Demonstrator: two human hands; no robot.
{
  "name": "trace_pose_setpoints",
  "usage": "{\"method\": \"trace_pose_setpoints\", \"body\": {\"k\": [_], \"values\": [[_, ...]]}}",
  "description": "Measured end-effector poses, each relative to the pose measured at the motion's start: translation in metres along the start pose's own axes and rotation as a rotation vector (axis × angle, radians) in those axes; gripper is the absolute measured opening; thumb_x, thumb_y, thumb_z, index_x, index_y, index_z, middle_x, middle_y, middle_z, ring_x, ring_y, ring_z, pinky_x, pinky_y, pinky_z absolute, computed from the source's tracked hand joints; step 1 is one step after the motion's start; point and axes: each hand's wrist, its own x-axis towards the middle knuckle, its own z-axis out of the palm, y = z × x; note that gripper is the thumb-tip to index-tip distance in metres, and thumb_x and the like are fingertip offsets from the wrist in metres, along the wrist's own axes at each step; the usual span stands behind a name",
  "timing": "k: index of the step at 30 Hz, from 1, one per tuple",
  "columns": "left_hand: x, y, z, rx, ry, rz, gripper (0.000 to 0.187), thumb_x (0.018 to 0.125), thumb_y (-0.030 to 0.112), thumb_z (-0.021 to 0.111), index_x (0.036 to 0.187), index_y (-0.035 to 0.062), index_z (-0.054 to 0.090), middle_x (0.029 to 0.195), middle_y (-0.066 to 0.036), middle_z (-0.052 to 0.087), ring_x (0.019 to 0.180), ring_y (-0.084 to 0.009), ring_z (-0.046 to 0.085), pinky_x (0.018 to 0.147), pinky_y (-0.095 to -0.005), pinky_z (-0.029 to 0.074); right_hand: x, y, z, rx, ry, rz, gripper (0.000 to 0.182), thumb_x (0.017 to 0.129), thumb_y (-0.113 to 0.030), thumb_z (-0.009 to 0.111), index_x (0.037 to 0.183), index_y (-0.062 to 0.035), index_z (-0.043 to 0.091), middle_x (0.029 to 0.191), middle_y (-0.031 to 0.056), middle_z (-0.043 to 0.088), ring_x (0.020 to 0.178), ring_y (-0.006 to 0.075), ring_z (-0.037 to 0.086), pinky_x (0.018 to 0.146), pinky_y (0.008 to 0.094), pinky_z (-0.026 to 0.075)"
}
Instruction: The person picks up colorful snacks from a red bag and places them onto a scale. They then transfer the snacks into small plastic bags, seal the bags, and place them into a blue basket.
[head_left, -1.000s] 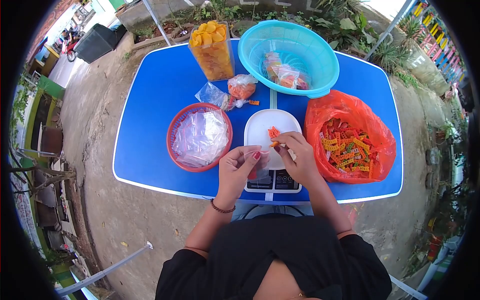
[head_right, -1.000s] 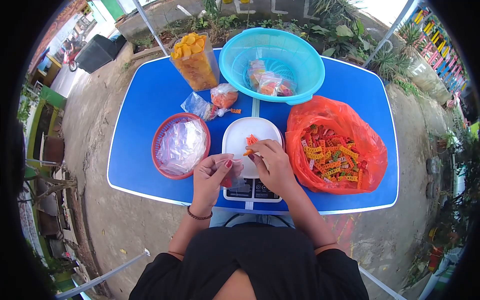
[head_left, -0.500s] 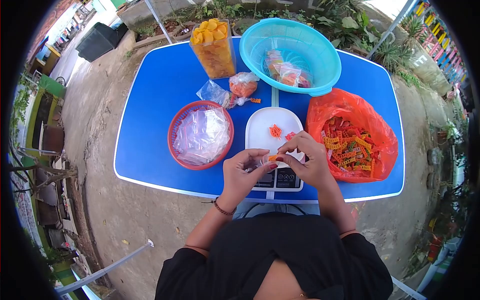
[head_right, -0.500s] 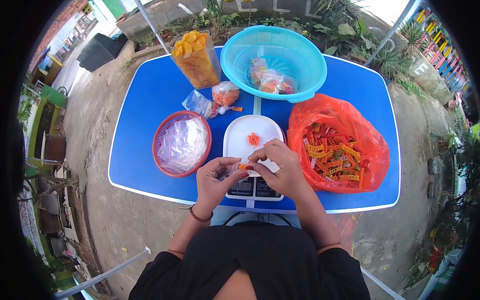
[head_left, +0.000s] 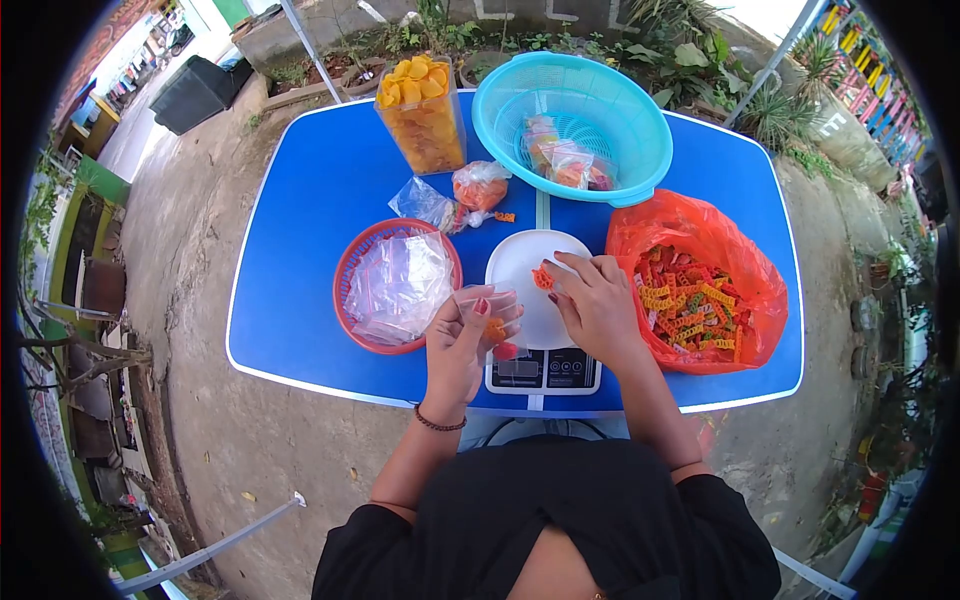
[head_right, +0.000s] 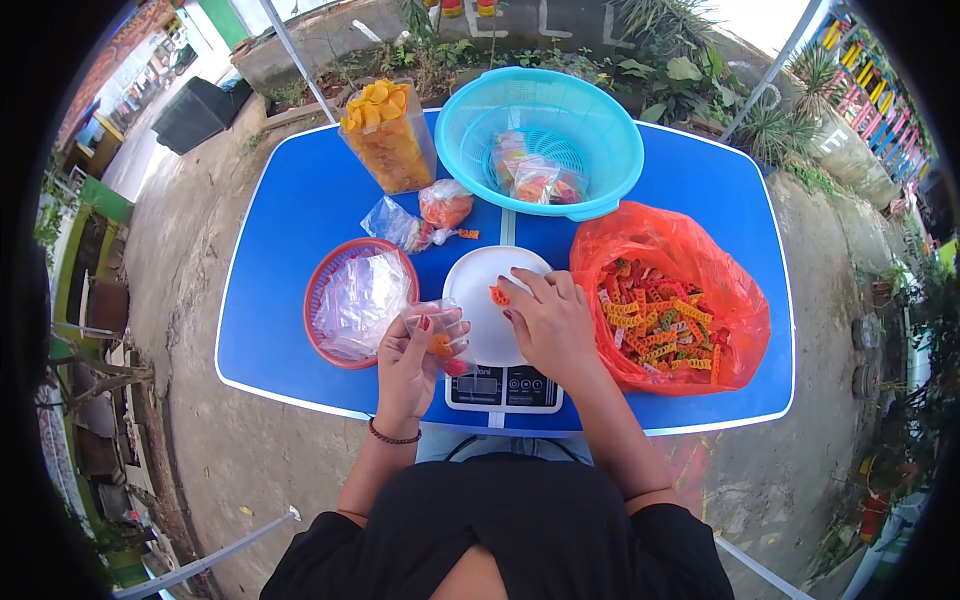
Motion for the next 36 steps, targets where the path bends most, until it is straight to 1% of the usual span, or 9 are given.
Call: {"method": "trace_pose_setpoints", "body": {"k": [7, 9, 12, 16, 17, 20, 26, 29, 36], "values": [[-0.005, 0.0, 0.006, 0.105, -0.002, -0.059, 0.025, 0.104, 0.019, 0.059, 0.119, -0.0009, 0.062, 0.113, -0.02, 0.071, 0.1, -0.0287, 0.073, 0.082, -0.0378, 0.062, -0.007, 0.002, 0.006, 0.059, -0.051, -0.03, 0.026, 0.084, -0.002, 0.07, 0.109, -0.0071, 0.074, 0.107, 0.0061, 0.071, 0.096, 0.0288, 0.059, 0.088, 0.0382, 0.048], [-0.003, -0.001, 0.007, 0.172, -0.004, -0.057, 0.025, 0.103, 0.018, 0.062, 0.117, -0.0024, 0.063, 0.108, -0.019, 0.073, 0.095, -0.0259, 0.075, 0.079, -0.036, 0.063, -0.004, 0.006, 0.004, 0.217, 0.002, -0.01, 0.024, 0.085, 0.0, 0.069, 0.108, -0.0052, 0.074, 0.103, 0.0076, 0.072, 0.094, 0.0271, 0.062, 0.084, 0.0384, 0.05], [-0.005, -0.005, 0.003, 0.267, -0.08, -0.016, 0.027, 0.099, 0.017, 0.068, 0.116, -0.0032, 0.065, 0.099, -0.013, 0.076, 0.084, -0.0141, 0.072, 0.067, -0.0244, 0.058, -0.003, -0.003, -0.007, 0.535, 0.082, 0.115, 0.021, 0.087, 0.007, 0.066, 0.105, -0.0009, 0.073, 0.099, 0.0104, 0.072, 0.088, 0.0236, 0.068, 0.075, 0.0347, 0.053], [-0.008, -0.003, 0.011, 0.378, -0.034, -0.005, 0.025, 0.092, 0.008, 0.075, 0.113, -0.004, 0.067, 0.097, -0.011, 0.076, 0.081, -0.0094, 0.07, 0.066, -0.0213, 0.056, -0.008, -0.009, -0.015, 0.852, 0.178, 0.173, 0.018, 0.09, 0.01, 0.062, 0.104, 0.003, 0.072, 0.096, 0.0123, 0.073, 0.084, 0.0155, 0.07, 0.069, 0.0284, 0.053], [-0.009, -0.005, 0.013, 0.391, -0.031, 0.023, 0.026, 0.091, 0.006, 0.076, 0.113, -0.0042, 0.067, 0.097, -0.011, 0.076, 0.08, -0.0084, 0.069, 0.065, -0.0205, 0.055, -0.01, -0.01, -0.018, 0.86, 0.166, 0.183, 0.017, 0.089, 0.01, 0.064, 0.103, 0.0027, 0.071, 0.096, 0.0124, 0.073, 0.083, 0.0126, 0.068, 0.07, 0.0288, 0.053], [-0.01, -0.005, 0.013, 0.484, -0.058, 0.047, 0.028, 0.088, 0.003, 0.078, 0.113, -0.005, 0.067, 0.097, -0.011, 0.076, 0.08, -0.0078, 0.069, 0.067, -0.0199, 0.056, -0.014, -0.012, -0.022, 0.811, 0.107, 0.212, 0.019, 0.087, 0.011, 0.066, 0.102, 0.0017, 0.072, 0.094, 0.0118, 0.073, 0.082, 0.0144, 0.068, 0.068, 0.0281, 0.052], [-0.01, -0.001, 0.014, 0.423, -0.08, -0.033, 0.031, 0.088, 0.003, 0.078, 0.116, -0.0058, 0.067, 0.099, -0.012, 0.076, 0.087, -0.0103, 0.071, 0.072, -0.022, 0.057, -0.009, -0.005, -0.025, 0.723, 0.051, 0.025, 0.024, 0.083, 0.012, 0.067, 0.103, -0.0014, 0.072, 0.09, 0.0103, 0.072, 0.076, 0.0189, 0.067, 0.067, 0.0287, 0.051], [-0.009, 0.005, 0.012, 0.382, -0.089, -0.112, 0.03, 0.091, 0.005, 0.077, 0.116, -0.0059, 0.067, 0.101, -0.013, 0.076, 0.088, -0.0111, 0.072, 0.073, -0.0226, 0.058, -0.006, -0.015, -0.032, 0.725, 0.071, 0.168, 0.022, 0.082, 0.011, 0.068, 0.099, -0.0017, 0.073, 0.089, 0.0087, 0.072, 0.077, 0.0204, 0.067, 0.071, 0.0316, 0.053], [-0.006, 0.001, 0.007, 0.302, -0.165, -0.159, 0.032, 0.096, 0.015, 0.073, 0.12, -0.0064, 0.067, 0.103, -0.012, 0.076, 0.089, -0.0106, 0.071, 0.078, -0.0234, 0.057, -0.001, -0.013, -0.032, 0.633, 0.0, -0.081, 0.021, 0.077, 0.011, 0.071, 0.093, -0.0024, 0.074, 0.088, 0.0075, 0.072, 0.083, 0.0243, 0.066, 0.075, 0.0336, 0.053]]}}
